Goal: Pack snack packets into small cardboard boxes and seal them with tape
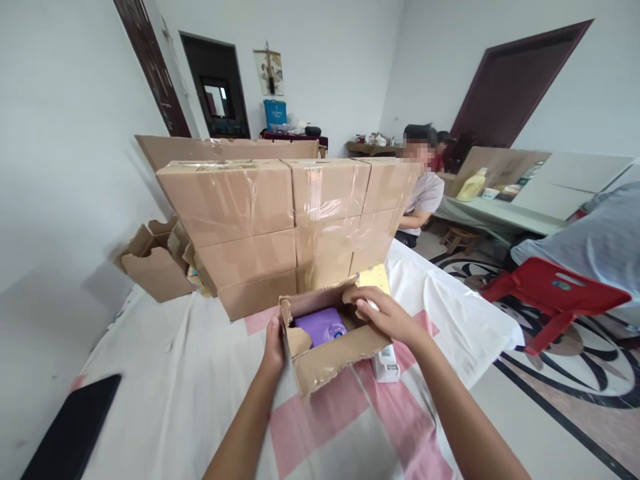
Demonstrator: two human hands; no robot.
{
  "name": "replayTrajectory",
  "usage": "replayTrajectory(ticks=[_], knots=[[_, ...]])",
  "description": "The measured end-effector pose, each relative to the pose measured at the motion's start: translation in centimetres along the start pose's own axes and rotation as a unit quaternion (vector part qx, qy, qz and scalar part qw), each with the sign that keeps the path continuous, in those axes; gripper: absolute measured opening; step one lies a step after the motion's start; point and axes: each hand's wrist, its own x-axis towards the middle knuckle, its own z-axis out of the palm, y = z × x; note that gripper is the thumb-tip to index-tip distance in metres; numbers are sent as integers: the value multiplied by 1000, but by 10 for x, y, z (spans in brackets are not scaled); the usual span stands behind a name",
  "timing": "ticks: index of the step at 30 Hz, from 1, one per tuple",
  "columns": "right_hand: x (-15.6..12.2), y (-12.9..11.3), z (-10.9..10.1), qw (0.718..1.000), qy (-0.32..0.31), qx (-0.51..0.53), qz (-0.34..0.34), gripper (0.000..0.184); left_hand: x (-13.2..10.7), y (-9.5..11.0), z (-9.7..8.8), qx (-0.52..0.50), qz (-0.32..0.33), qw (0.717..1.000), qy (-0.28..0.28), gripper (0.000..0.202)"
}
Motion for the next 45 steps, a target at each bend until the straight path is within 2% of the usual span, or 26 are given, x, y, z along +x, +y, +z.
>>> replayTrajectory(ticks=[3,6,8,10,13,14,16,20,25,27,29,31,34,37,39,42,45], knots=[[-16,22,10,996,-14,85,37,35,-3,21,3,66,35,997,-33,58],[-33,32,18,975,38,205,75,35,-3,35,3,123,62,990,-39,52],[-46,38,18,955,67,275,87,36,0,38,-2,142,108,982,-55,35],[-61,44,16,949,48,299,91,40,5,36,-9,161,151,970,-104,22],[-74,46,15,953,-17,286,100,57,13,34,-20,189,155,953,-177,32],[-75,45,16,953,-15,283,107,61,15,35,-22,201,148,950,-188,37],[-69,41,21,952,39,276,131,58,16,38,-23,236,128,944,-192,44],[-47,35,44,936,196,230,179,50,10,47,-19,300,99,934,-169,42],[-36,39,71,929,280,193,145,60,5,57,-16,307,99,930,-175,53],[-36,42,76,927,295,193,129,61,0,66,-13,378,138,900,-170,51],[-37,43,79,925,300,196,123,61,-8,75,-6,482,198,835,-180,40],[-37,42,79,924,302,199,124,60,-19,80,4,557,247,765,-212,33],[-41,38,72,935,275,194,116,55,-33,77,16,611,282,694,-256,37],[-53,40,59,952,227,175,106,47,-40,69,21,637,301,663,-252,44],[-66,50,51,951,242,148,124,45,-41,66,20,645,311,655,-241,42],[-85,78,50,926,288,143,199,46,-40,67,18,652,334,642,-226,39],[-99,105,62,894,296,213,261,53,-37,70,17,663,353,626,-210,37]])
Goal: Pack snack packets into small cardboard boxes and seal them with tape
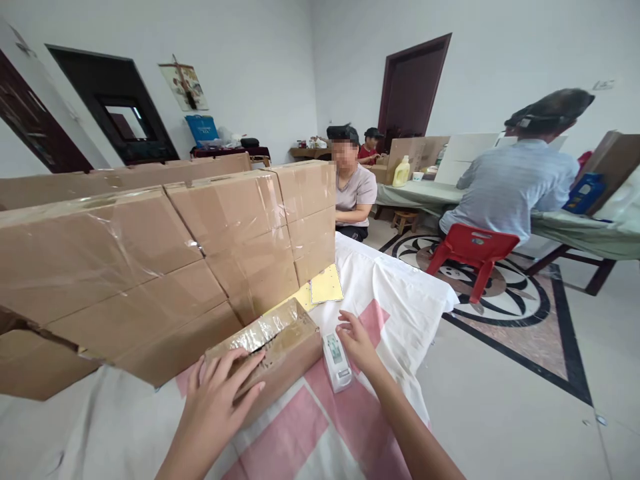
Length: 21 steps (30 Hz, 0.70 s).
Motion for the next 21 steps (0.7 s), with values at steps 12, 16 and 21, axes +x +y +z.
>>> replayTrajectory(ticks=[12,16,21], knots=[[-8,15,2,996,-83,24,5,22,18,-1,-3,118,-16,992,49,46],[-8,19,1,997,-79,-12,-14,22,25,17,-3,144,-4,984,107,42],[-6,12,1,997,-79,-21,1,21,22,76,32,-19,99,977,190,26]])
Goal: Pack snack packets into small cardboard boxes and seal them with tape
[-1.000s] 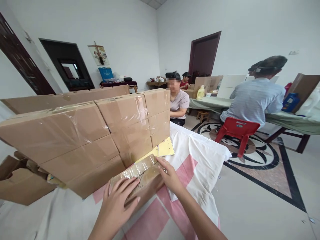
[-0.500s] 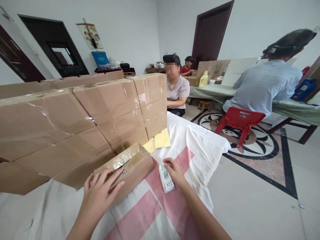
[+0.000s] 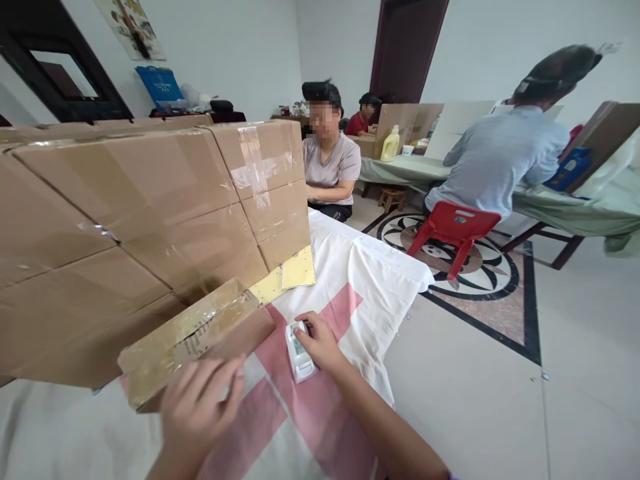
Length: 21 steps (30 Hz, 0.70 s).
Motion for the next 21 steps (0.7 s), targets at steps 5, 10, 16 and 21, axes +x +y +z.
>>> replayTrajectory(ticks=[5,10,16,21], knots=[[-2,-3,-1,1000,-8,24,-7,23,-7,63,49,-160,-167,954,-188,17],[8,-14,-7,997,-67,-20,21,19,-6,85,69,-229,-344,883,-223,23],[44,-21,-11,963,-261,-10,-68,39,-13,103,74,-293,-488,807,-157,27],[49,-4,1,954,-247,166,-22,52,-15,115,81,-312,-592,734,-116,36]])
